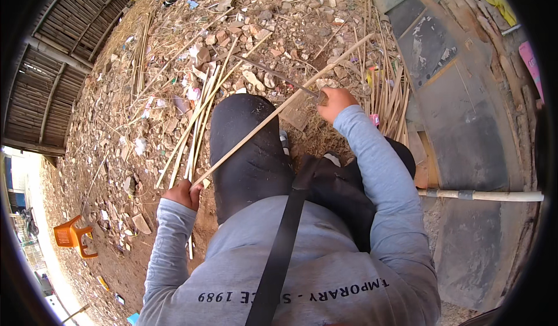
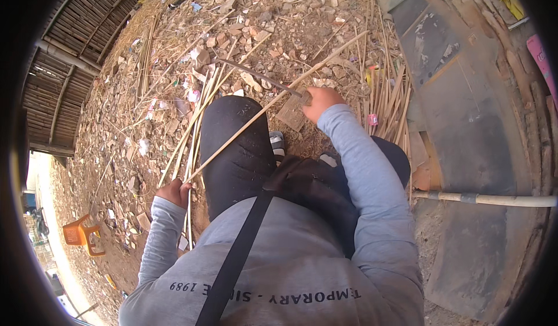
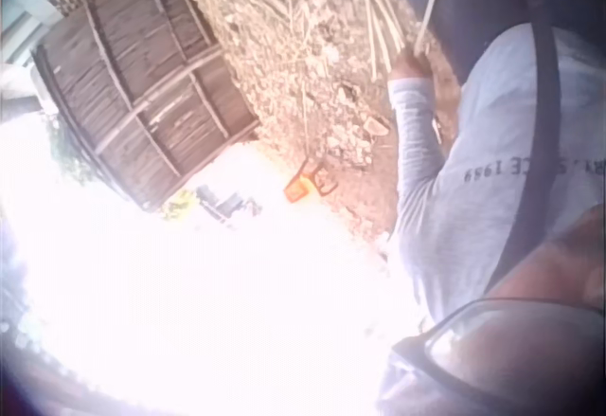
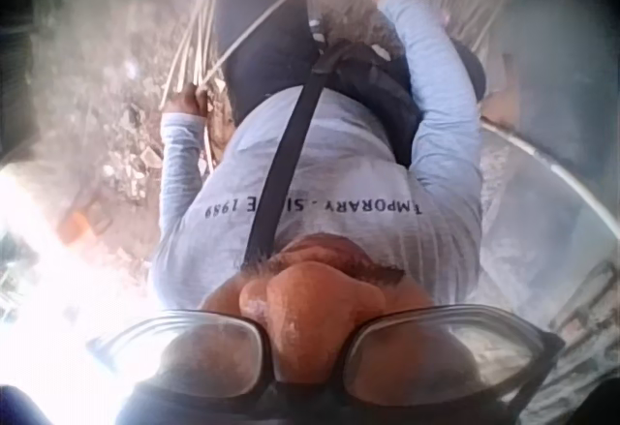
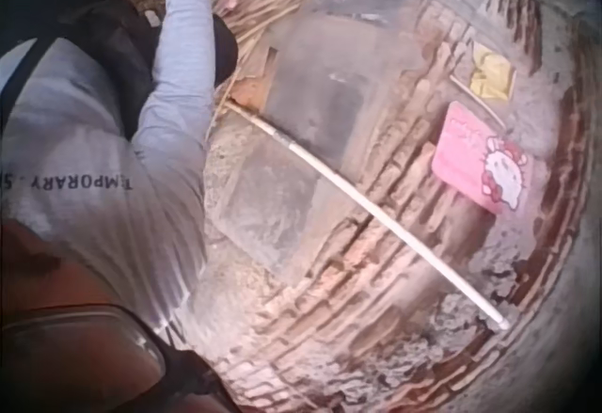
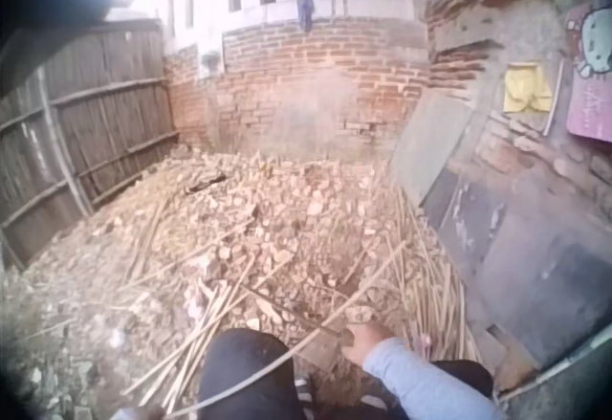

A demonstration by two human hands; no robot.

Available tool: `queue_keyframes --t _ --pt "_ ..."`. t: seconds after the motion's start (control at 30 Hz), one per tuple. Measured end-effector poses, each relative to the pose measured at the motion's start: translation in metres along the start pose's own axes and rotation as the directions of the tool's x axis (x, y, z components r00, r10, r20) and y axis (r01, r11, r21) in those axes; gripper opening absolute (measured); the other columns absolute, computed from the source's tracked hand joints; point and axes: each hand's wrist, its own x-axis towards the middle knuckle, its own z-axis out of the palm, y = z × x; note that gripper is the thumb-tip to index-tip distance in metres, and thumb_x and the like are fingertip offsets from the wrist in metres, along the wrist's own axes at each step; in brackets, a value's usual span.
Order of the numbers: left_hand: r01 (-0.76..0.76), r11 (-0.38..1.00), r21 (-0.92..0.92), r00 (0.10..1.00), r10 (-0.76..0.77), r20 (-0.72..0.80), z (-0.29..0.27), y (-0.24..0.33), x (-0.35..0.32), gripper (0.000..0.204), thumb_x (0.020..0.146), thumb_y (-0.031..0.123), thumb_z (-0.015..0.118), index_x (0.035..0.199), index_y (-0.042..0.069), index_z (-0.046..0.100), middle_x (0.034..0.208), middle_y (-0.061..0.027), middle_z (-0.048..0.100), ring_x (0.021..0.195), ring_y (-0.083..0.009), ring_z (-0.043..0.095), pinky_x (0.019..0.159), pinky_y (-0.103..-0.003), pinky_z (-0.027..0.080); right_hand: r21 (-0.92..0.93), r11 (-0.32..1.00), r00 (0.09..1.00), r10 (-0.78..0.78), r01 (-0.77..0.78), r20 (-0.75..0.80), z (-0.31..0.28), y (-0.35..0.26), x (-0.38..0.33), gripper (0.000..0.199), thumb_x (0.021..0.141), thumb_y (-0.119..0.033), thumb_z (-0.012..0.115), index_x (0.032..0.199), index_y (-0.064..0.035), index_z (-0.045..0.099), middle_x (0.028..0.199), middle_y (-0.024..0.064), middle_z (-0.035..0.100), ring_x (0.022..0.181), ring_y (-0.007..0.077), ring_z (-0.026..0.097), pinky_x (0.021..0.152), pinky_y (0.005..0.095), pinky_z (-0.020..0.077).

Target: The person strips thin layers off a long bamboo pole using a large knife while sitting on the ground.

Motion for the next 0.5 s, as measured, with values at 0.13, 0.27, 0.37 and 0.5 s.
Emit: queue_keyframes --t 0.13,0.27,0.37,0.5 --pt "0.047 0.998 0.033 0.999 -0.047 0.004 -0.007 0.007 -0.007 0.040 0.091 0.041 0.056 0.078 0.003 0.055 0.065 -0.0226 0.060 0.062 -0.0440 0.061 0.057 -0.051 0.048 -0.082 0.994 0.997 -0.073 0.074 0.023 -0.001 -0.010 -0.015 0.037 0.072 -0.024 0.070 0.106 -0.0079 0.066 0.089 0.0202 0.067 0.083 0.0379 0.065 0.078 0.0436 0.0527" --pt "0.008 1.000 0.012 1.000 -0.008 -0.022 -0.001 0.009 0.000 0.041 0.091 0.042 0.056 0.077 0.003 0.055 0.068 -0.0230 0.061 0.063 -0.0440 0.061 0.058 -0.052 0.048 0.014 0.999 0.998 0.041 -0.040 -0.047 0.004 0.026 -0.001 0.036 0.072 -0.022 0.068 0.105 -0.0082 0.066 0.089 0.0201 0.068 0.084 0.0377 0.065 0.079 0.0438 0.0526" --pt "0.014 1.000 0.018 1.000 -0.014 -0.026 0.000 0.003 -0.002 0.041 0.091 0.041 0.056 0.078 0.003 0.055 0.068 -0.0225 0.061 0.063 -0.0444 0.060 0.058 -0.052 0.048 -0.076 0.996 0.996 0.044 -0.050 -0.083 -0.003 0.019 -0.001 0.039 0.074 -0.028 0.067 0.110 -0.0111 0.065 0.088 0.0173 0.068 0.088 0.0366 0.065 0.080 0.0448 0.0528" --pt "0.015 1.000 -0.007 1.000 -0.015 -0.009 0.009 -0.007 -0.003 0.040 0.091 0.041 0.056 0.079 0.002 0.055 0.067 -0.0232 0.060 0.064 -0.0456 0.060 0.058 -0.052 0.048 -0.161 0.984 0.997 -0.079 0.079 0.008 -0.005 0.000 -0.013 0.038 0.074 -0.026 0.066 0.109 -0.0107 0.065 0.089 0.0187 0.068 0.088 0.0373 0.065 0.081 0.0451 0.0520"
